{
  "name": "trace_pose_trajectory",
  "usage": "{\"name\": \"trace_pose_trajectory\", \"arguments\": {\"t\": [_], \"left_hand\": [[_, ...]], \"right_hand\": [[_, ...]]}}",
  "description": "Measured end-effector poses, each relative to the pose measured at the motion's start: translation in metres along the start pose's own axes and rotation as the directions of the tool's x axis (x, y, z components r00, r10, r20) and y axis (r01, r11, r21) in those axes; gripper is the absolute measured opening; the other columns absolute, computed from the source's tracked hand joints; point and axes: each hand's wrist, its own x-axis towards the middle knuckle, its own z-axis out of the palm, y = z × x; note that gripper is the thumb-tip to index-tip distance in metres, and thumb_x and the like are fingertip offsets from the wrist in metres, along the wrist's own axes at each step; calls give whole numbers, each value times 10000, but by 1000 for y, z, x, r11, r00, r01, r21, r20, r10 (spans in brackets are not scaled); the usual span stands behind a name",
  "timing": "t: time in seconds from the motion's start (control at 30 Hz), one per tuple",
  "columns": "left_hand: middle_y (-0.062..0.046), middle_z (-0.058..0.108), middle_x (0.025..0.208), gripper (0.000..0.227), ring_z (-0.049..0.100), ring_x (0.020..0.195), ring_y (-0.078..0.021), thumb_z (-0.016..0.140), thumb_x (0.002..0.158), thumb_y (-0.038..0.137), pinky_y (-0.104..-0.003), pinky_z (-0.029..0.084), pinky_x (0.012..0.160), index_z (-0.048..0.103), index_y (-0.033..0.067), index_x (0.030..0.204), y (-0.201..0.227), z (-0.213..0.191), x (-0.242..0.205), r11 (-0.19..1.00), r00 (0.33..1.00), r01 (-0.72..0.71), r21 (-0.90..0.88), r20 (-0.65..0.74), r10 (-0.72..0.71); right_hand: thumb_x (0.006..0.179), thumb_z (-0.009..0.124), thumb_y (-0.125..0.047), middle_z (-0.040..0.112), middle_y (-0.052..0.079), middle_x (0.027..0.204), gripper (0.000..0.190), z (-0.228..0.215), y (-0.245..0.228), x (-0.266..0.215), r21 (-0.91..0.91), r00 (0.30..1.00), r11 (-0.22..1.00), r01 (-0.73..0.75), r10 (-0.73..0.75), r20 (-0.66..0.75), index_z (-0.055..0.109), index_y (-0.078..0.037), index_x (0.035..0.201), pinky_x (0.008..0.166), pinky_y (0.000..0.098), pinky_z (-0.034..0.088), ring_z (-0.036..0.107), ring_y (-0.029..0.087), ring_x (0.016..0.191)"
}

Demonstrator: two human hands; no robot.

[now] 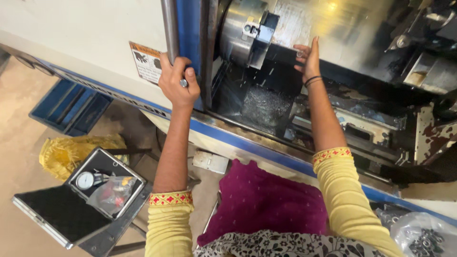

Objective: The person operates a grinding machine to finish small metal rings. She opens the machine door, places a ring into the grinding wheel, and closes the door. She then uses a metal rod to manually deburr the ring on a cloth before repeating the process with another ring.

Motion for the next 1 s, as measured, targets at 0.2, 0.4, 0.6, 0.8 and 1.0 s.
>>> {"name": "trace_pose_trajectory", "arguments": {"t": [0.2,0.4,0.6,0.8,1.0], "left_hand": [[-137,543,1007,471,624,741,-330,442,1109,493,-437,482,641,671,111,956,1,-1,3,1000,1000,-29,1,-10,29],[-138,545,992,453,613,712,-313,456,1091,475,-433,477,630,670,108,934,5,-2,4,1000,1000,-1,15,-4,1],[-138,547,996,458,620,752,-334,451,1098,483,-434,480,637,666,111,938,4,0,3,999,999,-21,24,-26,21],[-138,547,988,458,618,753,-337,452,1092,484,-441,471,635,667,112,934,3,0,2,999,1000,-17,42,-17,17],[-134,543,987,466,621,750,-331,447,1097,492,-437,477,634,667,116,931,1,1,1,999,999,-22,41,-23,23]], "right_hand": [[822,199,-900,556,30,1148,1016,23,-27,-17,79,968,997,22,-41,249,734,-123,1197,974,459,462,504,216,1121],[816,149,-945,511,31,1120,1113,52,-54,-26,19,914,999,35,-40,404,750,-84,1183,934,419,482,488,186,1057],[799,174,-955,497,12,1063,1104,55,-55,-25,-11,906,1000,0,5,424,754,-103,1194,912,413,491,511,159,1020],[799,227,-958,505,1,1070,1060,58,-49,-20,33,895,999,-31,13,446,724,-105,1185,921,422,502,540,169,1042],[787,264,-942,568,84,1184,1096,50,-46,-34,310,953,950,-29,-67,294,600,-83,1378,944,460,467,549,257,1129]]}}
